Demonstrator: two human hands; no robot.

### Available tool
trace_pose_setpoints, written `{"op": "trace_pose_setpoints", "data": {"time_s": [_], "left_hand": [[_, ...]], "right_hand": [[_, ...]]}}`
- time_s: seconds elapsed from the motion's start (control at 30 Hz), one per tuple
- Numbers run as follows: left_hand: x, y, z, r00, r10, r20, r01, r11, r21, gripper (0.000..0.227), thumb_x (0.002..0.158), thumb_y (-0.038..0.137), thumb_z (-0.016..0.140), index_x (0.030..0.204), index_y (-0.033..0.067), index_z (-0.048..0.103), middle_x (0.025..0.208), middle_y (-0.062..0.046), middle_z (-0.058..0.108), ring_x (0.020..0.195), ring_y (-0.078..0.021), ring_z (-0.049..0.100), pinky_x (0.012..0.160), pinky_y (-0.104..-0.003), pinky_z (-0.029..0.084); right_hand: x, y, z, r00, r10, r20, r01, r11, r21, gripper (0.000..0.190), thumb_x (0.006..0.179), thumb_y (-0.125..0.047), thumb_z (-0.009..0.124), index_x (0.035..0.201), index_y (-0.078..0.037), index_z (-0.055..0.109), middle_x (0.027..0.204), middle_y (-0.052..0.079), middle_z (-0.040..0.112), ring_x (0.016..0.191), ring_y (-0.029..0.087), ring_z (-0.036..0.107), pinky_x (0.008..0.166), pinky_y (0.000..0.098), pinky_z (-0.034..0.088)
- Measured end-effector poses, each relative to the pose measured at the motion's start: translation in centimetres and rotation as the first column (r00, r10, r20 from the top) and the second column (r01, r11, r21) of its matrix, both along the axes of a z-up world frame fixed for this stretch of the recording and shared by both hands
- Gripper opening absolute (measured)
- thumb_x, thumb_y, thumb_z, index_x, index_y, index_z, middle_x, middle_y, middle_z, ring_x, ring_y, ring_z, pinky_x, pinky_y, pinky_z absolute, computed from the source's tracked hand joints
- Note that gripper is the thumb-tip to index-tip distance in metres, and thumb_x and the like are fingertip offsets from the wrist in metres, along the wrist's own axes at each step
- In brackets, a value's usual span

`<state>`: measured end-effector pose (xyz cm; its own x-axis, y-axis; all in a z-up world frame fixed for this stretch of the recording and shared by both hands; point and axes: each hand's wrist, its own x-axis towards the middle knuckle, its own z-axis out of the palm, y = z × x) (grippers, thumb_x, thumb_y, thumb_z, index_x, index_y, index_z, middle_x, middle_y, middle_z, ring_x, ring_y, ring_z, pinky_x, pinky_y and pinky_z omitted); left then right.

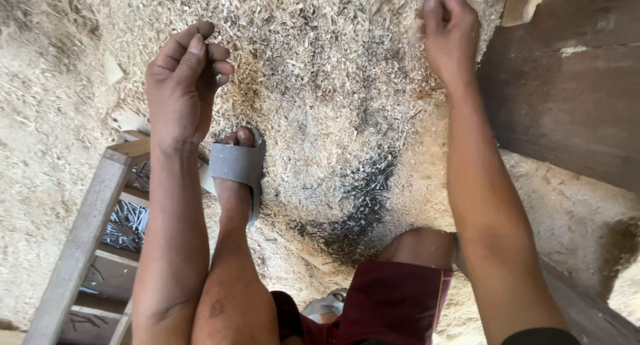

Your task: The person sits on a sawdust-covered floor and repeatedly picks up nails from the sawdust, then places them into a wooden compartmentalized box. The person handles nails one at a time or in small groups, transferring them from the floor to the box.

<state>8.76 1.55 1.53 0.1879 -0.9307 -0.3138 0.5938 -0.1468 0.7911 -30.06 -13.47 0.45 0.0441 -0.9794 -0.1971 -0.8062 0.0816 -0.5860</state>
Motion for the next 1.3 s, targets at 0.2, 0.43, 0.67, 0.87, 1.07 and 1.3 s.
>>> {"op": "trace_pose_setpoints", "data": {"time_s": [0.2,0.43,0.67,0.87,1.07,1.3], "left_hand": [[-0.2,0.3,0.0,0.999,-0.038,0.027,0.038,0.999,-0.016,0.026,0.115,0.010,0.059,0.135,-0.0054,0.065,0.099,-0.011,0.073,0.083,-0.0158,0.069,0.074,-0.026,0.057],[-0.8,0.5,-0.2,0.999,-0.045,-0.022,0.045,0.999,-0.005,0.023,0.116,0.007,0.059,0.134,-0.0053,0.066,0.099,-0.011,0.073,0.083,-0.0159,0.069,0.077,-0.026,0.057],[-1.1,0.7,-0.1,0.999,-0.034,-0.036,0.033,0.999,-0.013,0.022,0.118,0.005,0.060,0.136,-0.0062,0.065,0.103,-0.013,0.074,0.081,-0.0156,0.071,0.073,-0.025,0.059],[-1.3,0.8,-0.2,0.999,-0.042,-0.014,0.042,0.999,0.013,0.022,0.118,0.006,0.060,0.135,-0.0066,0.066,0.101,-0.013,0.074,0.084,-0.0164,0.070,0.076,-0.026,0.059],[-0.4,1.1,-0.6,0.998,-0.033,-0.052,0.033,0.999,-0.015,0.023,0.117,0.005,0.060,0.136,-0.0065,0.065,0.102,-0.012,0.073,0.079,-0.0152,0.069,0.072,-0.024,0.056],[-0.6,0.6,-0.6,1.000,-0.014,-0.028,0.015,1.000,0.017,0.024,0.115,0.006,0.060,0.134,-0.0064,0.065,0.099,-0.012,0.073,0.082,-0.0160,0.070,0.074,-0.026,0.057]], "right_hand": [[-3.8,5.5,0.7,0.524,0.606,-0.598,-0.746,0.665,0.020,0.063,0.076,-0.027,0.080,0.133,-0.005,0.067,0.148,0.023,0.049,0.135,0.044,0.033,0.114,0.0656,0.032],[-9.1,10.0,0.5,0.833,0.362,-0.418,-0.379,0.924,0.046,0.044,0.089,0.007,0.068,0.130,-0.010,0.072,0.141,0.010,0.061,0.131,0.031,0.054,0.113,0.0436,0.051],[-9.2,6.4,2.9,0.866,0.103,-0.489,-0.239,0.945,-0.224,0.062,0.096,0.014,0.063,0.153,-0.008,0.060,0.162,0.015,0.051,0.140,0.031,0.051,0.113,0.0452,0.055],[-1.4,8.1,0.7,0.754,0.519,-0.403,-0.483,0.854,0.196,0.084,0.084,-0.031,0.086,0.153,-0.014,0.041,0.162,0.022,0.029,0.146,0.043,0.030,0.108,0.0638,0.033],[-2.8,6.0,-4.8,0.908,0.362,-0.211,-0.389,0.915,-0.103,0.042,0.092,0.003,0.071,0.128,-0.020,0.068,0.129,0.006,0.064,0.111,0.022,0.067,0.093,0.0338,0.057],[-5.0,3.1,1.0,0.884,0.217,-0.415,-0.416,0.772,-0.481,0.039,0.083,0.004,0.075,0.123,0.005,0.073,0.120,0.022,0.068,0.109,0.030,0.067,0.090,0.0369,0.056]]}}
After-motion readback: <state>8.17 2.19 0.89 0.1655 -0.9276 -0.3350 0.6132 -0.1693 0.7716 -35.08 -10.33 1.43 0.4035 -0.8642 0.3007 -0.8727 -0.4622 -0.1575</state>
